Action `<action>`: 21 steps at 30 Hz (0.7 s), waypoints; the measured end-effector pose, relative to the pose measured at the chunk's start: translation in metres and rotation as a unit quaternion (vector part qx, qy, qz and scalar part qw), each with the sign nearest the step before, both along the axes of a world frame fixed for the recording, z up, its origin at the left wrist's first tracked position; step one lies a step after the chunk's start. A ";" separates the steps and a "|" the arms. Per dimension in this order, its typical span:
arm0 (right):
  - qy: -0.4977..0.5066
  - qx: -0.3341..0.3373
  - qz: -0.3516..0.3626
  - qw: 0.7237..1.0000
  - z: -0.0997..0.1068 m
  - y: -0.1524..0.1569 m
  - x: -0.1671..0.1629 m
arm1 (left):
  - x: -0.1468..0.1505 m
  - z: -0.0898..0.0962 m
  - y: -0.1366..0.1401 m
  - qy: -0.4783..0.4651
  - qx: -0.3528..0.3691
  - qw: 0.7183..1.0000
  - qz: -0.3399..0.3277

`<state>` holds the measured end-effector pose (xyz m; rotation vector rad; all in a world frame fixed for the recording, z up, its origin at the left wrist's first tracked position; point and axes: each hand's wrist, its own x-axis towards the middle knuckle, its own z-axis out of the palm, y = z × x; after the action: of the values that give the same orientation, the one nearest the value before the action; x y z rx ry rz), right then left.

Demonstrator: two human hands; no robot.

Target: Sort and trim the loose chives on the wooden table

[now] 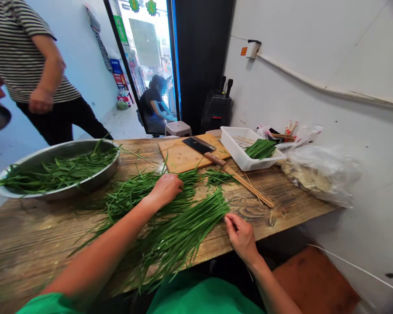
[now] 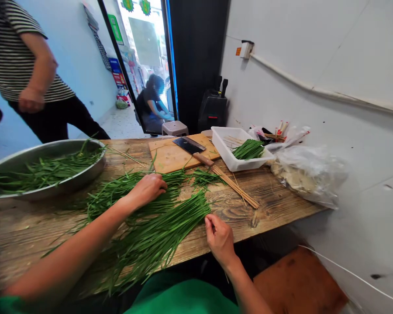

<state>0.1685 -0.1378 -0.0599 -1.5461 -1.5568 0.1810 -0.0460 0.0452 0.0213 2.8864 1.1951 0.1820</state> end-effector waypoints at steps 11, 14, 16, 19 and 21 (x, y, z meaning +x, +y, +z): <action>0.006 -0.010 -0.001 1.000 0.003 0.001 -0.001 | 0.046 0.000 -0.013 -0.258 -0.145 0.955 0.000; -0.006 -0.002 -0.003 1.000 0.004 0.002 -0.001 | 0.064 -0.010 -0.016 -0.285 -0.171 0.943 0.001; -0.010 0.001 -0.006 1.000 0.004 0.002 -0.001 | 0.070 -0.016 -0.017 -0.292 -0.193 0.937 0.008; -0.005 -0.001 -0.005 1.000 0.004 0.002 -0.001 | 0.072 -0.022 -0.019 -0.298 -0.217 0.930 0.017; -0.001 -0.004 -0.005 1.000 0.004 0.002 -0.001 | 0.072 -0.024 -0.020 -0.306 -0.219 0.926 0.019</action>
<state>0.1673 -0.1354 -0.0560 -1.5608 -1.5516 0.1812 0.0256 0.0256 -0.0028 2.1727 1.0039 0.6628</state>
